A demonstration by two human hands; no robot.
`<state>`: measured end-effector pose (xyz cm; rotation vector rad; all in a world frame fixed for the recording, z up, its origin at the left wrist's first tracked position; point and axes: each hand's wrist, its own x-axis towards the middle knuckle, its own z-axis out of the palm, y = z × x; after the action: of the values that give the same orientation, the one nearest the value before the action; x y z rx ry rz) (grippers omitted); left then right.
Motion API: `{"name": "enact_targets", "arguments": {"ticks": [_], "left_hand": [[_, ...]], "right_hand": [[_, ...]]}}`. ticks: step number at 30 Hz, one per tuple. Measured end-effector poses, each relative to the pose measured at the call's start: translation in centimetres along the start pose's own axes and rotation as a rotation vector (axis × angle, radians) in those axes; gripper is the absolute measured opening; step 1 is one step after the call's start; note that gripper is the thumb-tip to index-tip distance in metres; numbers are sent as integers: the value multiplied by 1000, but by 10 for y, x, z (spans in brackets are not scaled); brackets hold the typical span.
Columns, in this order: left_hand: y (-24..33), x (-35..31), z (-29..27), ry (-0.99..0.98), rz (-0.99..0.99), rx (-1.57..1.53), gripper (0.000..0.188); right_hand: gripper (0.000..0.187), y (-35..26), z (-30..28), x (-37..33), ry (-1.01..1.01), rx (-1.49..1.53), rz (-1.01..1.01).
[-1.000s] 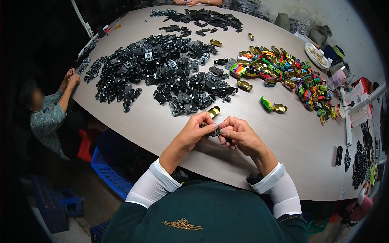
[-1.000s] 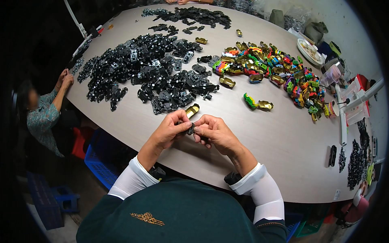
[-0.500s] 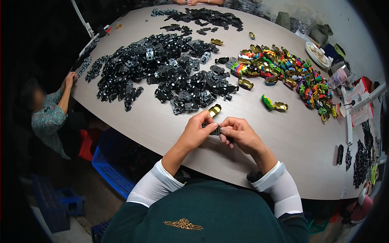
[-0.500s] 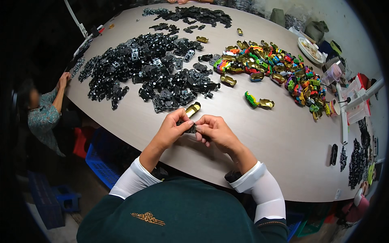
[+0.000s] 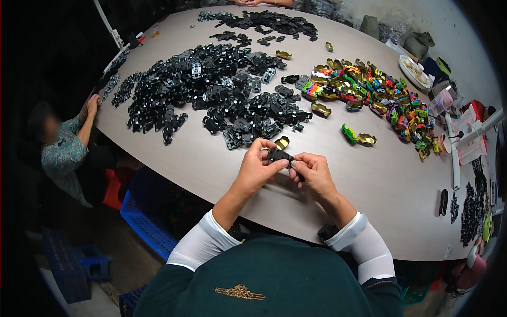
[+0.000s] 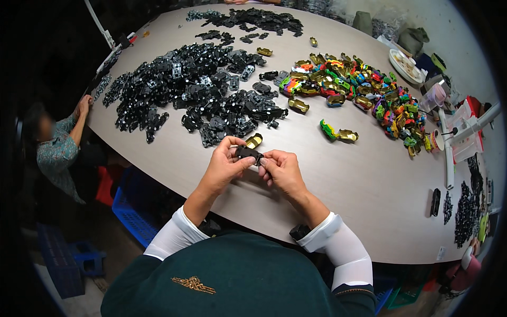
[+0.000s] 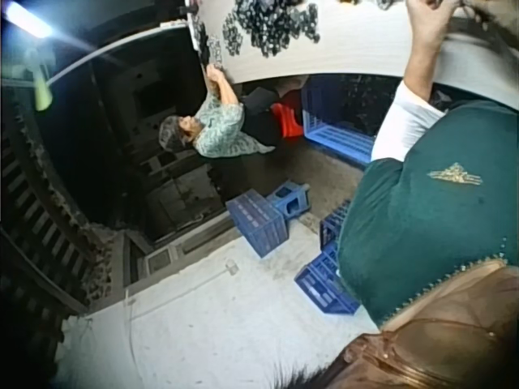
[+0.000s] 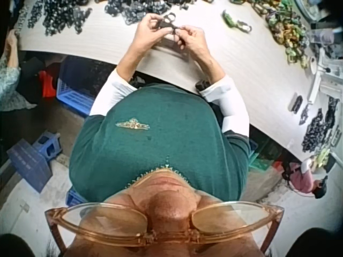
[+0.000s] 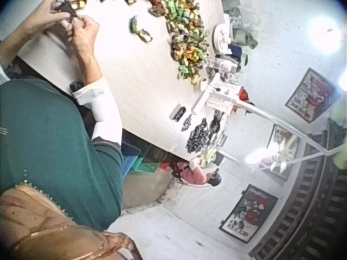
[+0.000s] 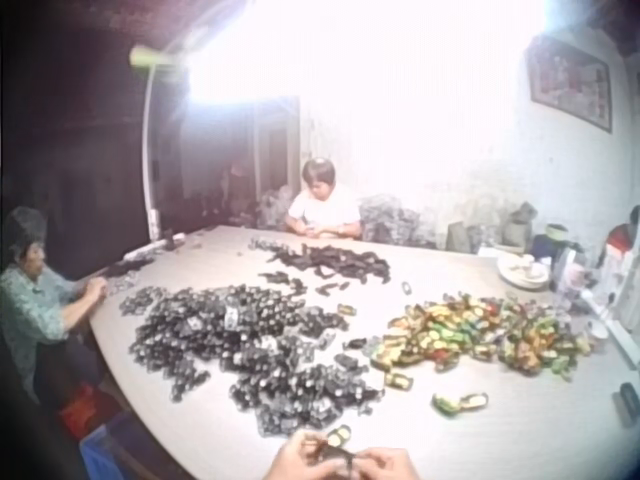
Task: The person assembles small keychains by hand at a table. They pick up black plastic bases and colorful metallic charms, fit the charms into the bases, and place the completed units on the table. The process is repeated continuously with various colored charms.
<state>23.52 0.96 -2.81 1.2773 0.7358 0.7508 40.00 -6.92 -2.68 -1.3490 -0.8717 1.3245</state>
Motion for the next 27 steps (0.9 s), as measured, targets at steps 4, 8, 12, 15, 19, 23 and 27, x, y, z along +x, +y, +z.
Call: {"name": "enact_targets", "arguments": {"ticks": [4,8,12,15,19,23,27], "left_hand": [[-11,3,-1,44,49,-210,31],[-3,4,-7,21,37,-299,30],[-8,3,-15,-56,-64,-208,37],[-12,0,-15,-118,-173,-254,30],[-4,-6,-5,-178,-232,-299,19],[2,-9,-4,-211,-234,-265,18],[-6,-5,-4,-219,-237,-314,15]], "right_hand": [[15,-1,3,1,-46,184,-28],[18,-13,-7,2,-73,111,-45],[21,-20,-15,3,-146,133,-53],[24,-19,-18,3,-210,227,-6],[25,-25,-10,-2,-189,207,35],[24,-23,-11,-1,-216,190,27],[21,-18,-11,0,-243,186,27]]}}
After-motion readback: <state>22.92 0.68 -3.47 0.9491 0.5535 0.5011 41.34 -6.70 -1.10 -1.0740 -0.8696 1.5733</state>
